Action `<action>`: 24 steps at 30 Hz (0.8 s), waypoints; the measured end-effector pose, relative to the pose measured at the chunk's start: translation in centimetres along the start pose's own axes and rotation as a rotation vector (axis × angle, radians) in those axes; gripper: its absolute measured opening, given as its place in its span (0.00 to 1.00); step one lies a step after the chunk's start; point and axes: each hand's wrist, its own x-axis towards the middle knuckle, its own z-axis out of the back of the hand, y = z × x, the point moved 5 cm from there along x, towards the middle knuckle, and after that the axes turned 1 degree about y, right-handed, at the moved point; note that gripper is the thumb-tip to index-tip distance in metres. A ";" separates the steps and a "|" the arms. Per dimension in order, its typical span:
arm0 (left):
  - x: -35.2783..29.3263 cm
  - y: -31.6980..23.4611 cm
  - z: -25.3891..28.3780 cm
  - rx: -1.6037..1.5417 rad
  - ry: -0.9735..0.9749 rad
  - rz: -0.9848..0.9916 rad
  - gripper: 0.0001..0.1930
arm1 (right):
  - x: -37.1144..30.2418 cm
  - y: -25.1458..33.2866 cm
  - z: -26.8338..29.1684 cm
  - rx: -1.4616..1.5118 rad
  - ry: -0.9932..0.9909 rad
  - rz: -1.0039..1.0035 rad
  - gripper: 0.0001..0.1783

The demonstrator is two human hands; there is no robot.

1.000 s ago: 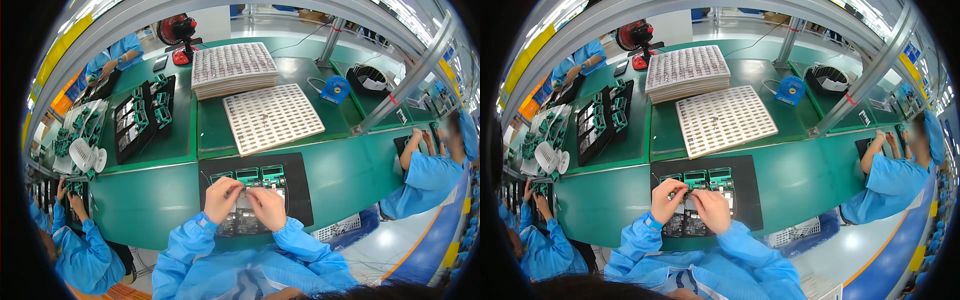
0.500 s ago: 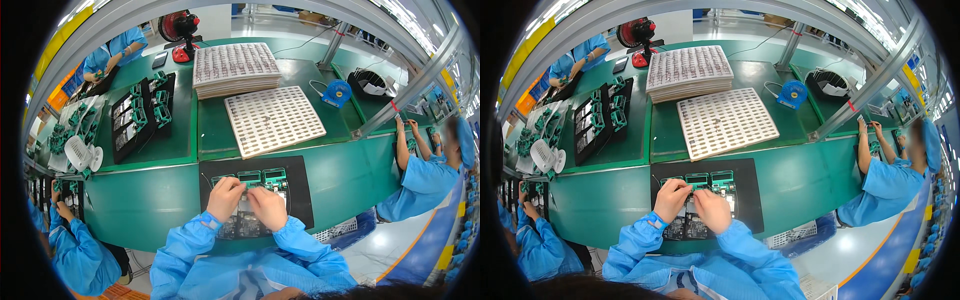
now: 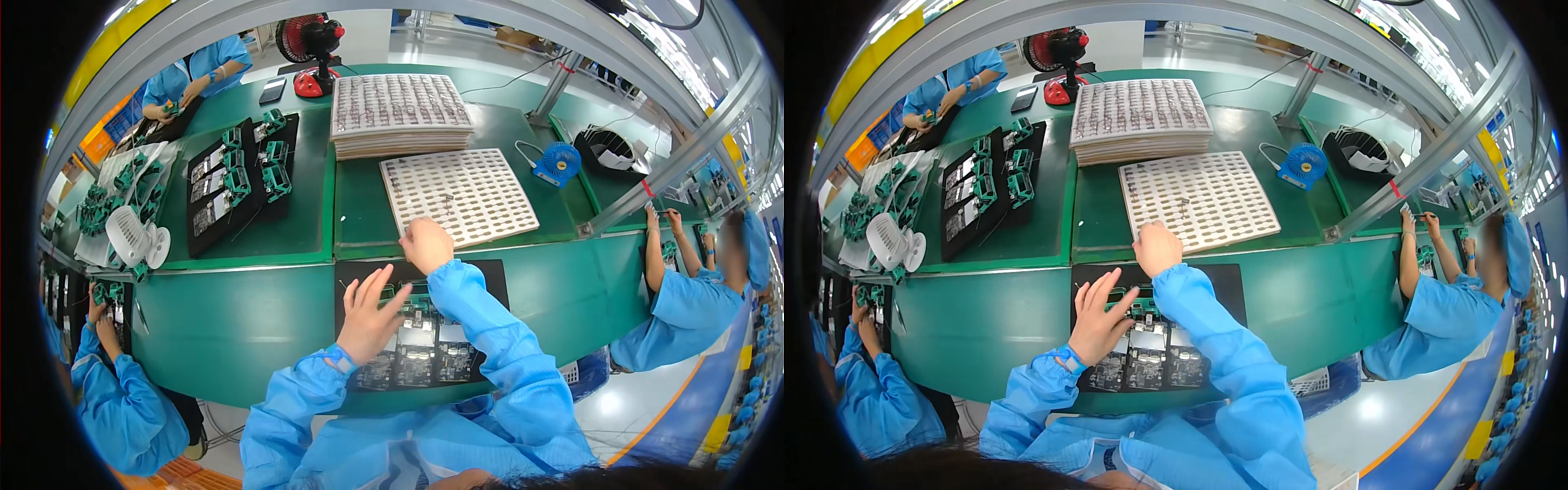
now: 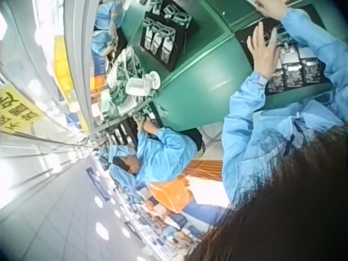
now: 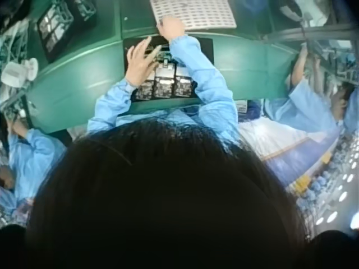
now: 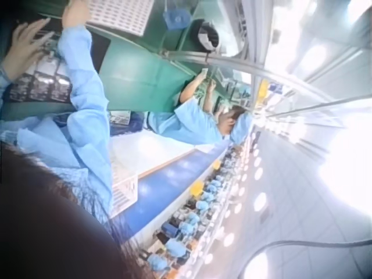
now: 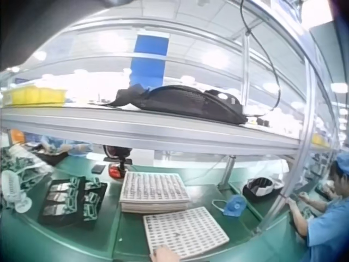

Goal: Manually assembling small components onto printed circuit boards on a factory assembly line.

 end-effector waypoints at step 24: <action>-2.7 4.5 3.7 -0.601 -0.143 0.342 0.07 | -14.7 7.9 0.9 0.461 -0.021 0.217 0.05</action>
